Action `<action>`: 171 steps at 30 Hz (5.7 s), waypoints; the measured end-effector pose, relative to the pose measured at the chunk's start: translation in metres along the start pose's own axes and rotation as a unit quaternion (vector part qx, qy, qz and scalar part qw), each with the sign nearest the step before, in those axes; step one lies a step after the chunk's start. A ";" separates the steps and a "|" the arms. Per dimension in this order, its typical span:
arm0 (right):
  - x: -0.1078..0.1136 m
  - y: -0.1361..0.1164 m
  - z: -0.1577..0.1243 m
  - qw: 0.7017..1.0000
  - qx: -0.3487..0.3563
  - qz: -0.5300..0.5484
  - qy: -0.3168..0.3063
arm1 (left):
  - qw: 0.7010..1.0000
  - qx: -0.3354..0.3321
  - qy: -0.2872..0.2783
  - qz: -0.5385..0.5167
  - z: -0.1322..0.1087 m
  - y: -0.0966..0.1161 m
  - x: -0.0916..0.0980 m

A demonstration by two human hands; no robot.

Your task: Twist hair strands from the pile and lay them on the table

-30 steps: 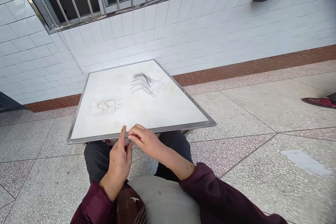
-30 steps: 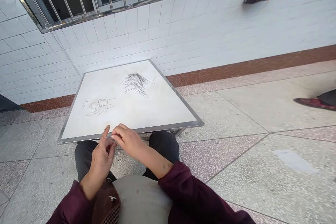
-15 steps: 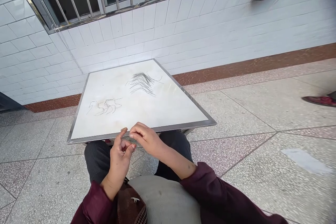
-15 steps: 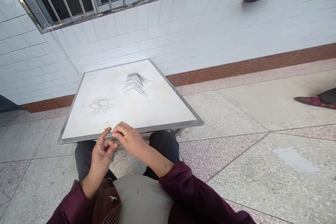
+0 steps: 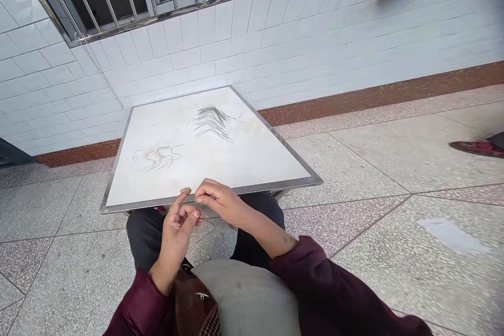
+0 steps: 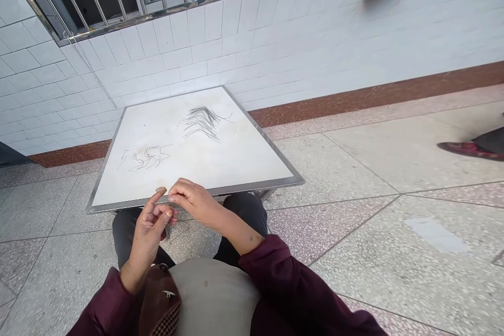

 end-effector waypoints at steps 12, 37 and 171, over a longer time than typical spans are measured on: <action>0.017 -0.004 -0.012 0.979 -0.024 -0.112 0.166 | 0.995 -0.037 0.092 0.025 0.005 0.013 0.012; -0.037 0.001 -0.022 0.901 -0.215 0.370 0.069 | 0.984 -0.098 0.147 0.038 0.002 0.019 0.014; 0.005 0.035 0.026 0.987 -0.108 0.110 0.041 | 0.998 -0.005 0.020 -0.064 0.005 -0.028 0.013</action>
Point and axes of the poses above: each hand's wrist, its own z-axis towards the middle knuckle, its own x-axis out of the back of the hand, y = z × x, the point moved 2 cm from there along z, towards the middle knuckle
